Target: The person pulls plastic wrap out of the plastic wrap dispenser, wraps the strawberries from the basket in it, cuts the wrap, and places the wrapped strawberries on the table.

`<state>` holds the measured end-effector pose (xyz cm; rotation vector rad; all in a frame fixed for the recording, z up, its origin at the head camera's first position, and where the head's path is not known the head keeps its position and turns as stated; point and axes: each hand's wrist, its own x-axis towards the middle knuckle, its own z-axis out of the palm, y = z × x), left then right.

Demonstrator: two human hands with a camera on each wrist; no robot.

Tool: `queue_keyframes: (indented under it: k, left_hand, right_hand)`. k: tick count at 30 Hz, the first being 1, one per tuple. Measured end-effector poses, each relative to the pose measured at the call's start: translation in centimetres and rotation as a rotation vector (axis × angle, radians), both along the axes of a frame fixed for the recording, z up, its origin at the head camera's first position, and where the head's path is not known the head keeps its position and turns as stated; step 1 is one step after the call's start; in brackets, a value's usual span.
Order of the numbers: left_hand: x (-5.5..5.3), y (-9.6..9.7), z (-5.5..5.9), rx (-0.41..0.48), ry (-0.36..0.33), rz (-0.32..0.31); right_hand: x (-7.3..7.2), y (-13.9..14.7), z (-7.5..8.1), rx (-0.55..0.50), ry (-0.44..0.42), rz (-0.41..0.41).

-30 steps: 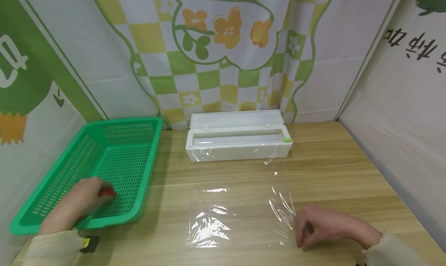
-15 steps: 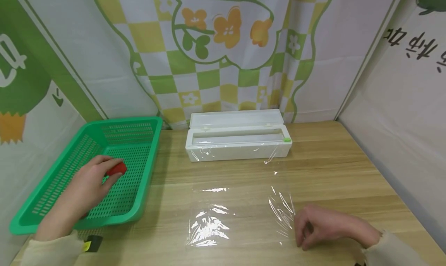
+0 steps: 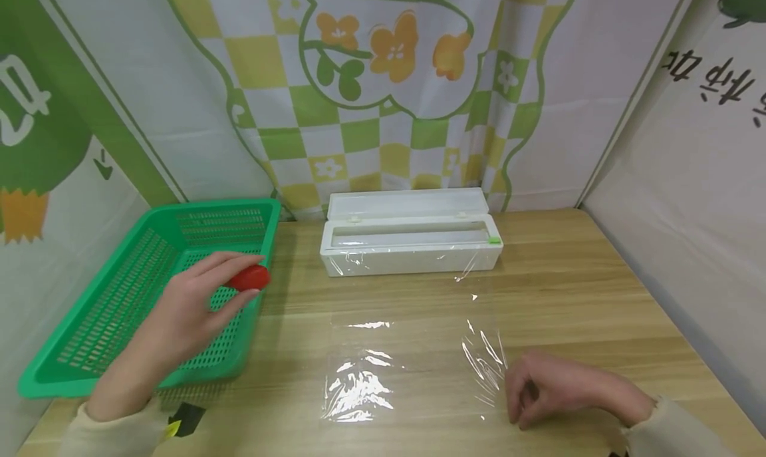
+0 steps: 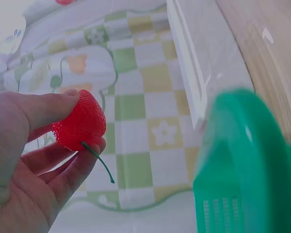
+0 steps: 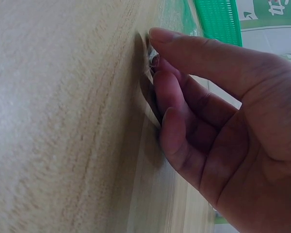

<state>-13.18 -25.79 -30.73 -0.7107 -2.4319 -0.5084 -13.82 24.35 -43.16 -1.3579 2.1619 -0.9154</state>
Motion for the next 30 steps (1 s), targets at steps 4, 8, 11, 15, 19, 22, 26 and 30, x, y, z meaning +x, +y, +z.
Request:
queue_keyframes:
  k: [4,8,11,15,19,22,26,30]
  left_hand:
    - [-0.2,1.3,-0.1,0.004,-0.016,-0.047]
    - [-0.7,2.7,-0.7,0.033,-0.016,-0.128]
    - [-1.2,3.9,-1.3,0.039,-0.017,-0.192]
    - [-1.5,5.6,-2.1,0.026,-0.057,-0.233]
    - [-1.6,7.4,-2.9,0.011,-0.134,-0.263]
    - [-1.7,8.7,-3.6,0.009,-0.161,-0.310]
    - [-1.9,10.1,-4.6,0.004,-0.166,-0.364]
    - [-2.0,11.3,-5.3,-0.001,-0.190,-0.394]
  right_hand:
    - [0.1,0.0,0.0,0.004,-0.006,-0.006]
    - [0.2,0.1,0.0,0.003,-0.008,-0.011]
    - [0.2,0.1,0.0,0.004,-0.012,-0.012]
    - [0.1,0.1,0.0,0.001,-0.008,-0.008]
    - [0.0,0.0,0.0,-0.001,0.005,-0.001]
    - [-0.1,0.0,0.0,0.003,0.004,0.004]
    - [-0.1,0.0,0.1,0.004,-0.002,0.010]
    - [-0.1,0.0,0.2,0.008,-0.013,0.006]
